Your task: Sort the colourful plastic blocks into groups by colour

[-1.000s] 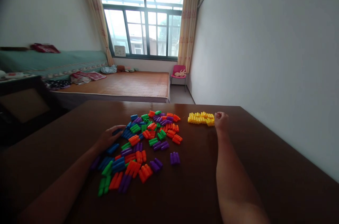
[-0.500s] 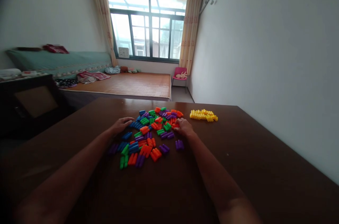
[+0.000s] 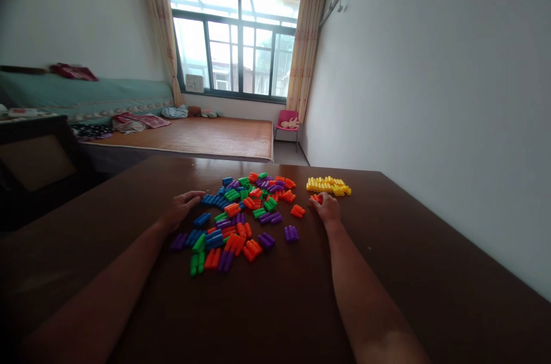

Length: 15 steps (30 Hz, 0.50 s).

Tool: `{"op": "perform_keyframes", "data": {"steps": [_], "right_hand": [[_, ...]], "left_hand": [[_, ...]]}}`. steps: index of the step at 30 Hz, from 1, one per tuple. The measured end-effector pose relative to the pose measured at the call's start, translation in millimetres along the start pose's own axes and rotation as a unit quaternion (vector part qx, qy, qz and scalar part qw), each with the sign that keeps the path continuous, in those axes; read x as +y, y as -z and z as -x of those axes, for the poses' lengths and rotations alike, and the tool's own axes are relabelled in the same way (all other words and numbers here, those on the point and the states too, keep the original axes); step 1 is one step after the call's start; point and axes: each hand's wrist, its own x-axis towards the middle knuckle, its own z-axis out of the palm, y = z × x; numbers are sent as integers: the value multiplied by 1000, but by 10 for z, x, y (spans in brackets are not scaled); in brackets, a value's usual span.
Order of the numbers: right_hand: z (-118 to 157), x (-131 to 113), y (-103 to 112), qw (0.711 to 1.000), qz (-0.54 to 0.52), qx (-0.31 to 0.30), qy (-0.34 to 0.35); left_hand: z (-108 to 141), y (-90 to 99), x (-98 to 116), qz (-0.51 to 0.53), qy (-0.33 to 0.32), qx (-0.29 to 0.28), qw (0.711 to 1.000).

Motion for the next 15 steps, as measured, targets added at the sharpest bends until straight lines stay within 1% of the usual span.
{"op": "perform_keyframes", "data": {"steps": [2,3,4,7,8,10,13,15], "right_hand": [[10,-132,42,998,21,46,37],[12,-212,71,997,19,53,57],[14,-295,102,996,8,39,79],[44,-519,164,988,-27,-81,130],[66,-579,171,984,-27,-112,136],[119,-672,175,978,-14,-146,147],[163,-709,207,964,-28,-203,169],[133,-628,267,950,-73,-244,182]], "left_hand": [[11,-10,42,-5,0,1,1000],[17,-14,53,-6,0,3,1000],[22,-16,59,-7,1,4,1000],[28,-16,53,-15,-1,-1,1000],[27,-15,47,-17,-2,-3,1000],[21,-13,31,-19,-4,-8,1000],[5,-11,-6,-15,-2,-13,1000],[-7,-10,-37,-8,-5,-17,1000]]}}
